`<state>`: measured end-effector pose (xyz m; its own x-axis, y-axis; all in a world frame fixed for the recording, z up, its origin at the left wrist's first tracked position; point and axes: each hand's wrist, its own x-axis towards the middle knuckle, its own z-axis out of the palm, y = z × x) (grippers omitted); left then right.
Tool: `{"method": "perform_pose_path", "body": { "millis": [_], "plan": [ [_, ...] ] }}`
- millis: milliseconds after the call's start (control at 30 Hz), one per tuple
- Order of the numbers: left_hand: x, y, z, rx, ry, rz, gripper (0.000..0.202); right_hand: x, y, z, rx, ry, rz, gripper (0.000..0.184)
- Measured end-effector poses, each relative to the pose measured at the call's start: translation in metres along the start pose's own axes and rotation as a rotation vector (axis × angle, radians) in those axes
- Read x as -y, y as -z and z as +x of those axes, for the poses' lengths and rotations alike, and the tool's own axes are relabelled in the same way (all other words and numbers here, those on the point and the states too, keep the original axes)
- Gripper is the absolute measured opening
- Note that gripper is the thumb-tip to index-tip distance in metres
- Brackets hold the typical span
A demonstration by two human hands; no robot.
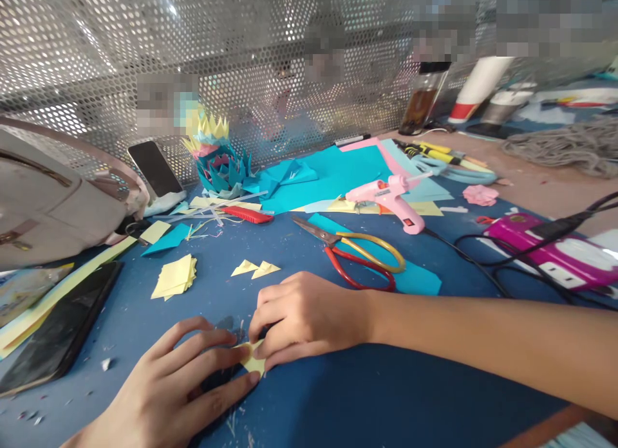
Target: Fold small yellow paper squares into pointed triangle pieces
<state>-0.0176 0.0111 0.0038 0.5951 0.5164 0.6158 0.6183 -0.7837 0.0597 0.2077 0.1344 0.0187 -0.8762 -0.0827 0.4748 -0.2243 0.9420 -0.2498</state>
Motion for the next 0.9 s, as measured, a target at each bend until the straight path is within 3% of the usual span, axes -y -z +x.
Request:
{"method": "perform_pose_path", "body": {
  "millis": [167,233,400,500,567,667,733,900],
  "plan": [
    [-0.004,-0.001,0.002,-0.037,0.026,-0.009,0.038,0.002,-0.002,-0.001,-0.038,-0.022,-0.004,0.031],
    [-0.006,0.001,0.004,-0.002,0.059,0.020,0.042,0.005,-0.002,-0.001,-0.057,-0.037,-0.035,0.036],
    [-0.006,0.017,0.015,0.036,0.066,0.108,0.049,0.011,-0.004,0.001,-0.058,-0.051,-0.132,0.046],
    [-0.003,0.027,0.019,0.213,-0.030,0.097,0.046,0.013,-0.008,0.004,-0.045,-0.056,-0.172,0.048],
    [-0.002,0.030,0.018,0.256,-0.046,0.102,0.046,0.014,-0.011,0.007,-0.016,-0.070,-0.187,0.045],
    [-0.003,0.024,0.010,0.276,-0.016,0.089,0.047,0.017,-0.013,0.011,0.056,-0.108,-0.199,0.042],
    [-0.004,0.018,0.002,0.180,0.013,0.074,0.050,0.018,-0.013,0.012,0.078,-0.130,-0.196,0.040],
    [-0.003,0.011,-0.012,0.266,0.041,0.043,0.042,0.017,-0.001,0.011,0.061,-0.088,-0.198,0.040]
  ]
}}
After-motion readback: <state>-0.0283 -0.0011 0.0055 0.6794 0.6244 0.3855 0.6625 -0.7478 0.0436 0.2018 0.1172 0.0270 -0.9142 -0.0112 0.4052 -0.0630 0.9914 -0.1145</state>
